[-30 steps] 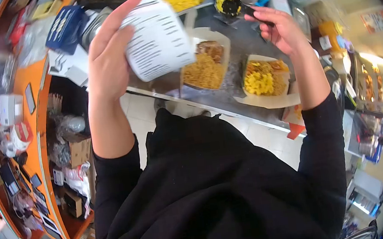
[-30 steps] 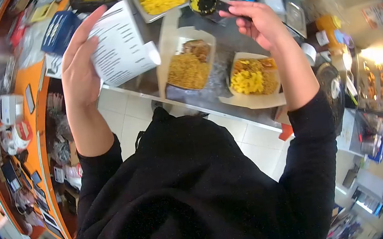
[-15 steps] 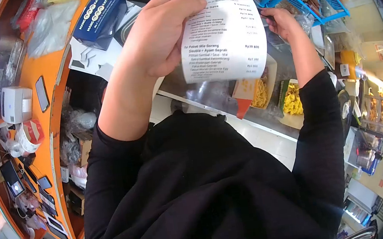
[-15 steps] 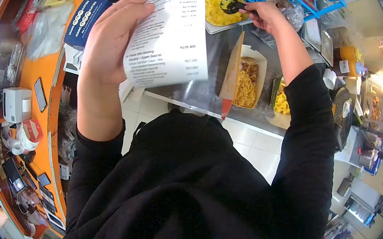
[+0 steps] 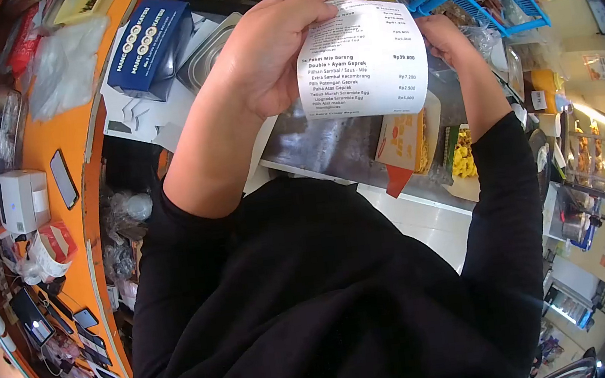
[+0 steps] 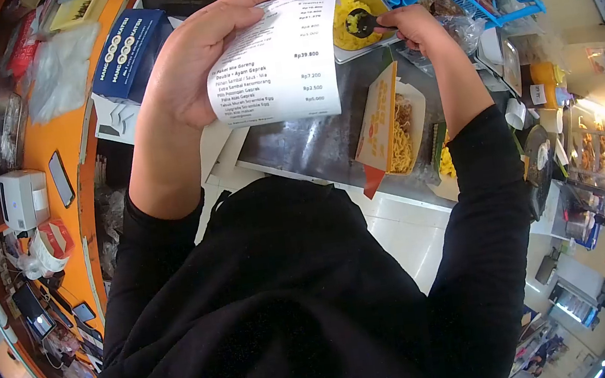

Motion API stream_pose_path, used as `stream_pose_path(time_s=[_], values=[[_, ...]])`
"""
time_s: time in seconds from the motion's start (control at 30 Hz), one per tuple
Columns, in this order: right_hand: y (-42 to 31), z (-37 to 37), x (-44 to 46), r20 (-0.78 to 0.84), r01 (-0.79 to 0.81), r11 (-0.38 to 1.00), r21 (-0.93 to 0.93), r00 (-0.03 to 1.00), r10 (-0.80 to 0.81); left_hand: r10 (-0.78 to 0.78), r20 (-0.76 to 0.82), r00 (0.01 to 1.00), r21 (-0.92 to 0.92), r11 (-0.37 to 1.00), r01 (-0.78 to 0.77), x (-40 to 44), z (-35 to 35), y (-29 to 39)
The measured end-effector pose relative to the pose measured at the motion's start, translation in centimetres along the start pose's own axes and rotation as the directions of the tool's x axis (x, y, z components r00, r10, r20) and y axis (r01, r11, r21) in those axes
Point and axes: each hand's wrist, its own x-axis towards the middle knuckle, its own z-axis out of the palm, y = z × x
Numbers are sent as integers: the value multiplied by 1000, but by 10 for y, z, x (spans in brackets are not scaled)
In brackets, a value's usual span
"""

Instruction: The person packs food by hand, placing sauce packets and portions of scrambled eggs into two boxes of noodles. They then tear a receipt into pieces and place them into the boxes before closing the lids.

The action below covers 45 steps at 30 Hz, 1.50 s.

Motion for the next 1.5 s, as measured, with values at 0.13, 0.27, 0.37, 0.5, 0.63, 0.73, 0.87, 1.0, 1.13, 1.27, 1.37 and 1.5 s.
stream_pose_path(time_s=[0.13,0.27,0.37,0.5,0.63,0.73,0.87,1.0,1.13,1.27,1.37,1.5], values=[[5,4,11,25,27,1000,5,999,-27,-5,-11,1000,15,1000,5,3,-4,1],[0,6,6,13,84,994,-77,996,-83,-28,-27,999,24,999,28,6,-8,2],[11,0,26,-105,236,854,-463,942,-318,112,-58,992,620,783,-52,24,-36,-16],[-9,18,15,-262,124,698,-705,869,-419,66,-255,965,778,606,164,78,-97,-77],[-12,38,41,-285,79,697,-713,876,-390,77,-287,955,873,432,228,122,-123,-125],[-6,53,54,-185,178,705,-686,895,-406,21,-440,898,677,664,316,142,-110,-139],[-7,57,54,-68,266,763,-589,924,-375,114,-375,920,742,631,224,170,-135,-171],[0,65,54,-10,278,831,-481,947,-322,5,-379,925,641,723,258,172,-140,-171],[-6,61,59,66,159,956,-246,987,-148,6,-323,946,634,744,211,167,-135,-164],[4,55,56,128,190,963,-193,978,-167,-29,-344,938,617,746,250,168,-129,-162],[3,43,61,206,220,962,-160,961,-186,-14,-313,950,581,788,203,164,-125,-166],[-4,44,38,172,203,958,-204,970,-170,-59,-332,942,494,839,226,155,-106,-164]])
